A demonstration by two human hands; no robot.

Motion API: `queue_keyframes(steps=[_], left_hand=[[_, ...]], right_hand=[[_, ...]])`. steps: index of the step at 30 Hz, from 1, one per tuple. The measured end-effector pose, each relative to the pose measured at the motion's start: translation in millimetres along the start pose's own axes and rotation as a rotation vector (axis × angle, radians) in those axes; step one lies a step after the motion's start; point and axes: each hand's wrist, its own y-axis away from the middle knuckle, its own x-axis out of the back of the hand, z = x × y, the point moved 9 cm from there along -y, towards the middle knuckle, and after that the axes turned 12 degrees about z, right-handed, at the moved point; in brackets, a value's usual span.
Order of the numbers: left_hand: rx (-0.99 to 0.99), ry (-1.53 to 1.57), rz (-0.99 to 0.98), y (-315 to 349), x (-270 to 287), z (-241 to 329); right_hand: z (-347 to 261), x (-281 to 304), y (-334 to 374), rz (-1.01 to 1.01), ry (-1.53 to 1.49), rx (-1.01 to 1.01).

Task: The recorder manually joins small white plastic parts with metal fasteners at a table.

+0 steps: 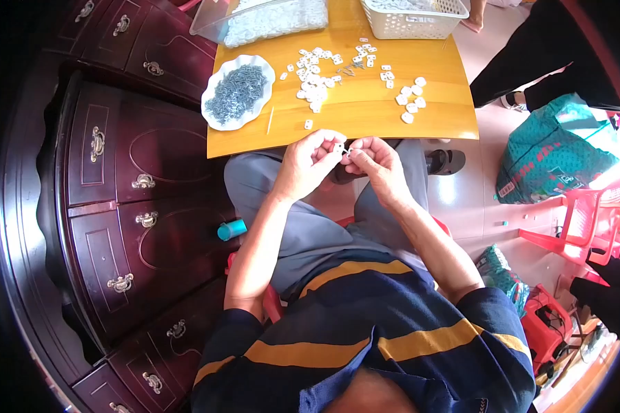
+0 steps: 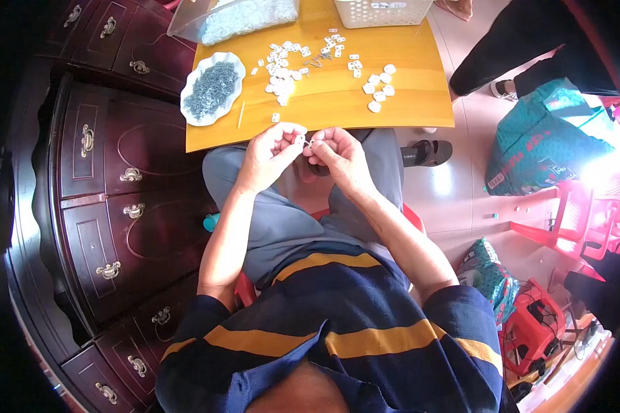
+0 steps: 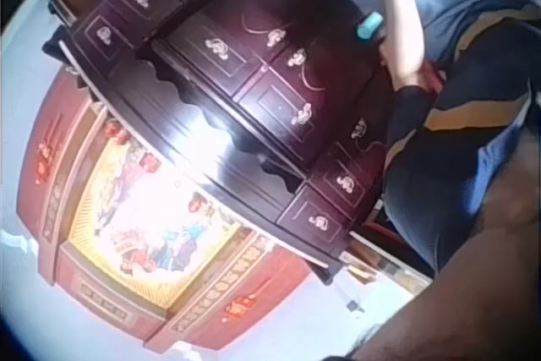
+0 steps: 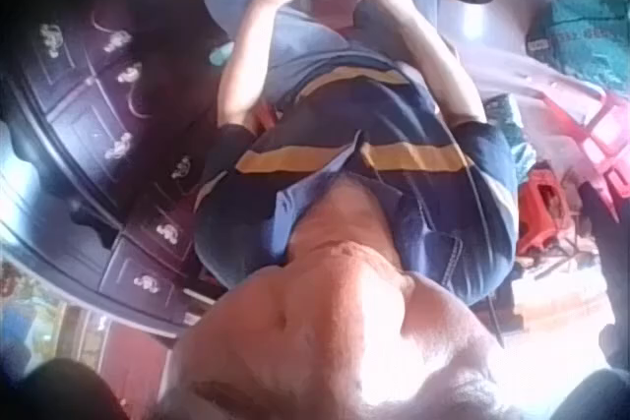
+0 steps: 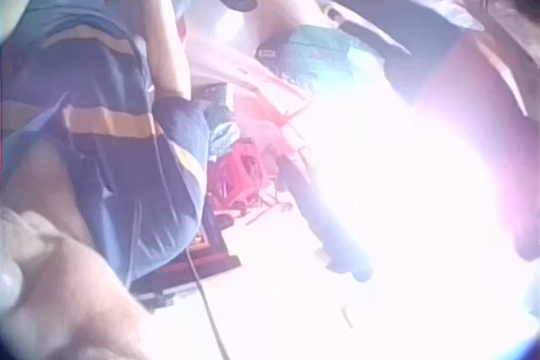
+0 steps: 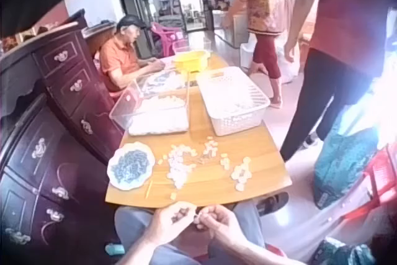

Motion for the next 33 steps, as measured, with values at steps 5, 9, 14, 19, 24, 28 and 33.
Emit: queue_keyframes(steps=[5,9,14,19,24,28,33], left_hand=[[-0.009,0.046,-0.011,1,-2,-1],[-0.013,-0.009,-0.022,1,-3,-1],[0.027,-0.02,-0.081,1,-5,-3],[-0.008,0.003,-0.085,0,-3,-1],[-0.025,-0.122,-0.107,-1,-6,11],[-0.074,-0.149,-0.077,-4,-5,13],[-0.107,-0.165,-0.056,-5,-3,12]], right_hand=[[-4,-4,3,-0.021,-0.017,0.036],[-5,-4,4,-0.021,-0.015,0.035],[-4,-3,3,-0.024,-0.002,0.034],[-4,-5,3,-0.029,0.0,0.03],[-4,-3,2,-0.029,-0.005,0.033],[-6,-3,2,-0.025,0.0,0.041],[-7,-3,3,-0.023,0.004,0.036]])
